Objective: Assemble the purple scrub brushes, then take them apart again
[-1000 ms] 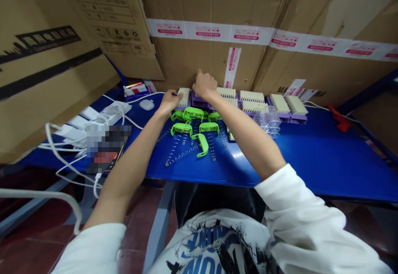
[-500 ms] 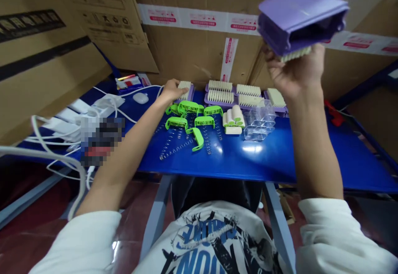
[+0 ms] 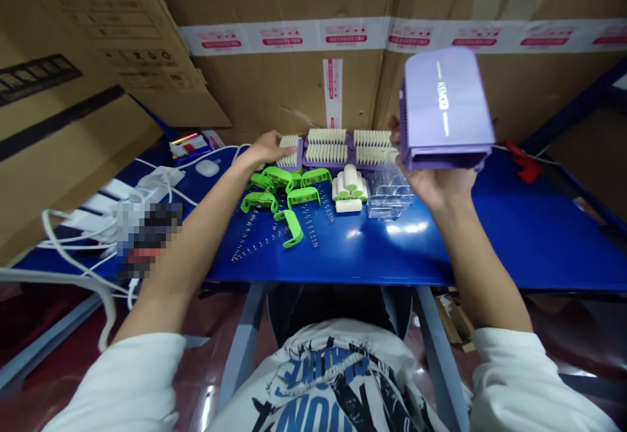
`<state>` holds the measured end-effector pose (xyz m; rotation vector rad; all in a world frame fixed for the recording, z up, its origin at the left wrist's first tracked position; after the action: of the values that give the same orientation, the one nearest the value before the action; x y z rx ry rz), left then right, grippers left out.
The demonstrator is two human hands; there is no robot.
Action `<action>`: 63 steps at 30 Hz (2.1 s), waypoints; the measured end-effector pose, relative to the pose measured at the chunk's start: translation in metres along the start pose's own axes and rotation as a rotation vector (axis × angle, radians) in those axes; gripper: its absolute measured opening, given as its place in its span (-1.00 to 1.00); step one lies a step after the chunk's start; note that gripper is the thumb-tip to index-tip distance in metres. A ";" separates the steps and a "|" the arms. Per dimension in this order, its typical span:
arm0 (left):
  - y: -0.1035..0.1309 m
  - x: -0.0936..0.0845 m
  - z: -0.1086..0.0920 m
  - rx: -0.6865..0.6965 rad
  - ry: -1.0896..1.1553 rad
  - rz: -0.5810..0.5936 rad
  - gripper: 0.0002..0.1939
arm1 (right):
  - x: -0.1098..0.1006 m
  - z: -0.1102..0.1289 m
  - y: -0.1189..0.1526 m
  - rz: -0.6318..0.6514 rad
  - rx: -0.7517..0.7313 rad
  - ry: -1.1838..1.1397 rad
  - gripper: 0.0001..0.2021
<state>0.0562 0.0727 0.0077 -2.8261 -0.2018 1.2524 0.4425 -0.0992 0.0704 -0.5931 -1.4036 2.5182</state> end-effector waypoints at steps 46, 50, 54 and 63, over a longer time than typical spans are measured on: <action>0.051 -0.065 -0.037 0.567 -0.247 0.336 -0.51 | 0.037 0.045 0.037 -0.138 -0.305 0.348 -0.04; 0.067 -0.069 -0.026 0.617 -0.310 0.418 -0.59 | 0.039 0.049 0.038 -0.153 -0.365 0.326 -0.04; 0.068 -0.064 -0.030 0.602 -0.303 0.339 -0.72 | 0.039 0.050 0.036 -0.152 -0.347 0.392 -0.03; 0.102 -0.152 -0.059 0.627 0.063 0.045 -0.50 | 0.040 0.047 0.039 -0.129 -0.303 0.384 -0.02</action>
<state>0.0091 -0.0488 0.1501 -2.3260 0.2228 1.0019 0.3871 -0.1411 0.0497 -0.9465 -1.6154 1.9697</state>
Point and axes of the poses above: each hand's wrist, its own y-axis away from the middle knuckle, its own x-axis out of the palm, z = x × y, the point moved 4 cm from there along -y, towards the middle knuckle, and after that the axes turned 7 degrees about -z, right-handed, at the moved point
